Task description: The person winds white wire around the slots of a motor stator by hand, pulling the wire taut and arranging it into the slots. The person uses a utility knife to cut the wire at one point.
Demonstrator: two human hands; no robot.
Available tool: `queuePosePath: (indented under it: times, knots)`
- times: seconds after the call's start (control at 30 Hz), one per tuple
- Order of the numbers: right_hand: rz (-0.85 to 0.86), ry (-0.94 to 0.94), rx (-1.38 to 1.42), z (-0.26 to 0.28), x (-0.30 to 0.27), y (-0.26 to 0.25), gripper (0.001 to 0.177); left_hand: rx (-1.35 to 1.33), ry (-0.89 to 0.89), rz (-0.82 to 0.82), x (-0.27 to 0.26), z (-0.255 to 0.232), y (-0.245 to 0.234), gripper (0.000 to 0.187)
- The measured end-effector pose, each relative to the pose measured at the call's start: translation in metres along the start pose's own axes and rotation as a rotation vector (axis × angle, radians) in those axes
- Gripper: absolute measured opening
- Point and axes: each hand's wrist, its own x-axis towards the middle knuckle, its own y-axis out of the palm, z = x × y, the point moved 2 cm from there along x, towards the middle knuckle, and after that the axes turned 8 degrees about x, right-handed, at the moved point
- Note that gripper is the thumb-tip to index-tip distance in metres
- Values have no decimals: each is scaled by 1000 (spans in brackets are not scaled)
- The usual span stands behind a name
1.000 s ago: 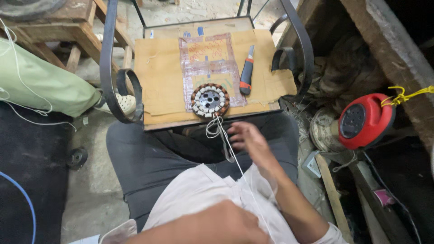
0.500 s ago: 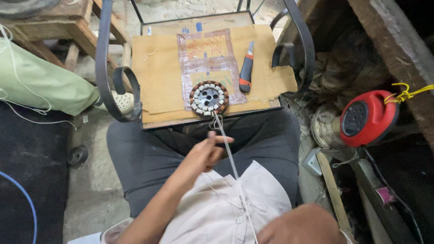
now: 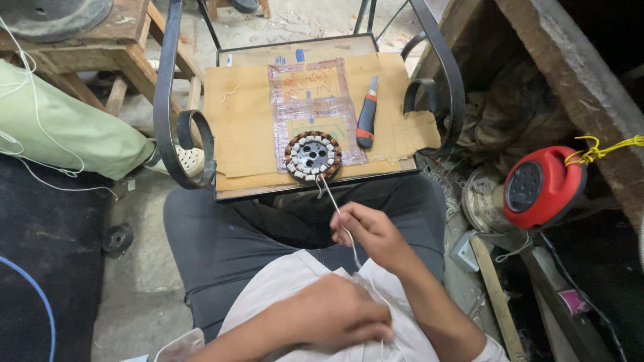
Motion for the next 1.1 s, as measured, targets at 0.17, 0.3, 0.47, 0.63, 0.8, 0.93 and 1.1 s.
queuePosePath:
  times: [0.17,0.3,0.47,0.63,0.8,0.93,1.1]
  knots:
    - [177,-254,-302,55,-50,7,30,-220,-393,-321,-17,66,-5,17]
    - [492,-471,-250,94,-83,18,36,-232,-645,-487,-38,125,2,32]
    - [865,-518,-256,88,-96,18,49,-396,-728,-675,-31,163,22,29]
    - [910,-484,-173,66,-100,14,56,-229,-883,-785,-16,177,8,31]
    - [955,-418,-193,63,-101,6,55,-908,-894,-595,5,198,3,38]
    - [999,-309,-329,75,-98,-5,48,-1260,-677,-529,13,214,16,30]
    - [27,-244,-849,83,-71,-29,8,-567,-602,-630,0,228,51,32]
